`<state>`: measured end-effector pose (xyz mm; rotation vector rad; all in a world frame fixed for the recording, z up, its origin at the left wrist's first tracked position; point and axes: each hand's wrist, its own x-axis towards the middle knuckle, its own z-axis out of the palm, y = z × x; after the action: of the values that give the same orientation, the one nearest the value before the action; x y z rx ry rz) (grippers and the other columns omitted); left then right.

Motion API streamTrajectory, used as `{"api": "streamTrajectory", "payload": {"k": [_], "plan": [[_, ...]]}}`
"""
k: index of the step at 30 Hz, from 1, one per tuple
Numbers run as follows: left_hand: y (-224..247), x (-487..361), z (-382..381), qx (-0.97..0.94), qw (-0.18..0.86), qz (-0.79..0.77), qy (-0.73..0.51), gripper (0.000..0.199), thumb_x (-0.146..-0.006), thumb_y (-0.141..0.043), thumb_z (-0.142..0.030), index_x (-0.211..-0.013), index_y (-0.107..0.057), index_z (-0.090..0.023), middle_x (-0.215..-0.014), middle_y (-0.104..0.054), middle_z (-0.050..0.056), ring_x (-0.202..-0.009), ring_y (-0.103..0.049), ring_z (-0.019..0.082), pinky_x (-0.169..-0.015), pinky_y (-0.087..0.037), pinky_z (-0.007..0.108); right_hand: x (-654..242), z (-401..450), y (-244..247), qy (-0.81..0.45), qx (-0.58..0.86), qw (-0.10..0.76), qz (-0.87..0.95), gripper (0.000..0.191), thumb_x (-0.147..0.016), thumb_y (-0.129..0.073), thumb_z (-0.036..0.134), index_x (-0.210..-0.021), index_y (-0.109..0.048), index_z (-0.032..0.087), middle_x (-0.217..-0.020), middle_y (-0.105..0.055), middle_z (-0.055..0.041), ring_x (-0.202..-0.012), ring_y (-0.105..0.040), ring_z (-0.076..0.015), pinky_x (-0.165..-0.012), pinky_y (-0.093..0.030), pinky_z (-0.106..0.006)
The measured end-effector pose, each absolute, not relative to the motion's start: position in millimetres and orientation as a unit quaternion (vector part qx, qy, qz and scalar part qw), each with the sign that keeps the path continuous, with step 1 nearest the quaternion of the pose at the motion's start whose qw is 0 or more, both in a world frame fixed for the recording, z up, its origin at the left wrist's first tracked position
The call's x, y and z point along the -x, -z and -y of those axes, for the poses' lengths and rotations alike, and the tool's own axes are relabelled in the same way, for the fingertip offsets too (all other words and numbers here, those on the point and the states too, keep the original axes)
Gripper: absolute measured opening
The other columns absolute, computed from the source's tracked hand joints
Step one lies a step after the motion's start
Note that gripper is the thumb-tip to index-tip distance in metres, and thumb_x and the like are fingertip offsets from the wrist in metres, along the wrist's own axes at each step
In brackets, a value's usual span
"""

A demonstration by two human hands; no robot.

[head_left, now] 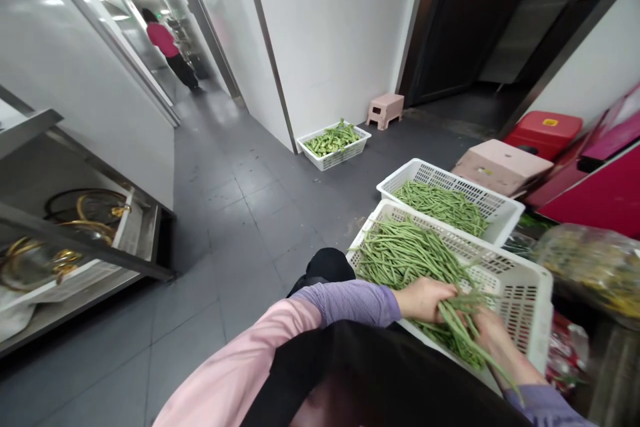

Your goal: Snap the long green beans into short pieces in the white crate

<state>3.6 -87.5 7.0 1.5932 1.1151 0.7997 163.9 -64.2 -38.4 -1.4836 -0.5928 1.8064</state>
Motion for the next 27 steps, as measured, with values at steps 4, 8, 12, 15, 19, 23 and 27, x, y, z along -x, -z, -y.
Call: {"api": "streamTrajectory", "payload": {"k": [4,8,12,15,19,23,27], "plan": [[-1,0,78,-0.478,0.645,-0.505,-0.318,0.018,-0.08,-0.072,-0.029,-0.075,-0.064,-0.013,-0.061,-0.059,-0.002,-0.054,-0.05,0.009,-0.06,-0.044,0.024,-160,84,27,-0.825,0.484,0.261,0.131,0.026,-0.069,-0.079,0.02,-0.079,-0.055,0.017,-0.055,-0.052,0.0045,-0.038,-0.043,-0.006,-0.033,-0.033,-0.016],[3,7,68,-0.331,0.744,-0.456,-0.359,0.028,-0.074,-0.078,-0.035,-0.076,-0.06,-0.014,-0.053,-0.053,-0.005,-0.04,-0.038,0.006,-0.043,-0.03,0.023,-153,92,10,-0.874,0.4,0.257,0.101,0.037,-0.067,-0.085,0.026,-0.075,-0.05,0.019,-0.048,-0.034,0.0107,-0.034,-0.028,-0.0017,-0.031,-0.024,-0.012],[3,12,58,-0.229,0.774,-0.417,-0.417,0.029,-0.073,-0.079,-0.034,-0.076,-0.058,-0.015,-0.05,-0.048,-0.007,-0.036,-0.036,0.006,-0.038,-0.026,0.022,-151,90,2,-0.858,0.426,0.252,0.139,0.044,-0.062,-0.088,0.035,-0.074,-0.049,0.019,-0.051,-0.034,0.01,-0.035,-0.028,-0.0018,-0.031,-0.024,-0.013],[1,18,48,-0.19,0.751,-0.445,-0.449,0.023,-0.08,-0.072,-0.031,-0.073,-0.059,-0.013,-0.049,-0.047,-0.006,-0.034,-0.034,0.005,-0.036,-0.025,0.022,-151,91,0,-0.845,0.438,0.245,0.186,0.044,-0.063,-0.085,0.036,-0.069,-0.044,0.019,-0.052,-0.033,0.009,-0.035,-0.025,-0.0022,-0.031,-0.022,-0.015],[-2,23,42,-0.194,0.742,-0.452,-0.456,0.022,-0.082,-0.071,-0.027,-0.072,-0.059,-0.011,-0.051,-0.052,-0.004,-0.035,-0.036,0.004,-0.036,-0.026,0.021,-152,93,-4,-0.832,0.461,0.251,0.179,0.033,-0.068,-0.078,0.032,-0.074,-0.048,0.02,-0.051,-0.03,0.0098,-0.034,-0.023,-0.003,-0.031,-0.021,-0.016],[-3,22,41,-0.195,0.719,-0.469,-0.475,0.021,-0.079,-0.073,-0.022,-0.072,-0.055,-0.013,-0.053,-0.055,-0.004,-0.035,-0.037,0.004,-0.036,-0.027,0.021,-156,91,-6,-0.811,0.498,0.275,0.138,0.03,-0.068,-0.076,0.027,-0.09,-0.057,0.019,-0.049,-0.029,0.0111,-0.032,-0.024,-0.0036,-0.029,-0.019,-0.015],[-4,22,41,-0.211,0.691,-0.484,-0.494,0.018,-0.08,-0.07,-0.017,-0.074,-0.054,-0.014,-0.054,-0.058,-0.003,-0.035,-0.037,0.005,-0.037,-0.027,0.022,-160,92,-8,-0.79,0.516,0.297,0.147,0.033,-0.066,-0.076,0.028,-0.093,-0.058,0.019,-0.048,-0.031,0.0114,-0.032,-0.025,-0.0036,-0.029,-0.019,-0.015]]}}
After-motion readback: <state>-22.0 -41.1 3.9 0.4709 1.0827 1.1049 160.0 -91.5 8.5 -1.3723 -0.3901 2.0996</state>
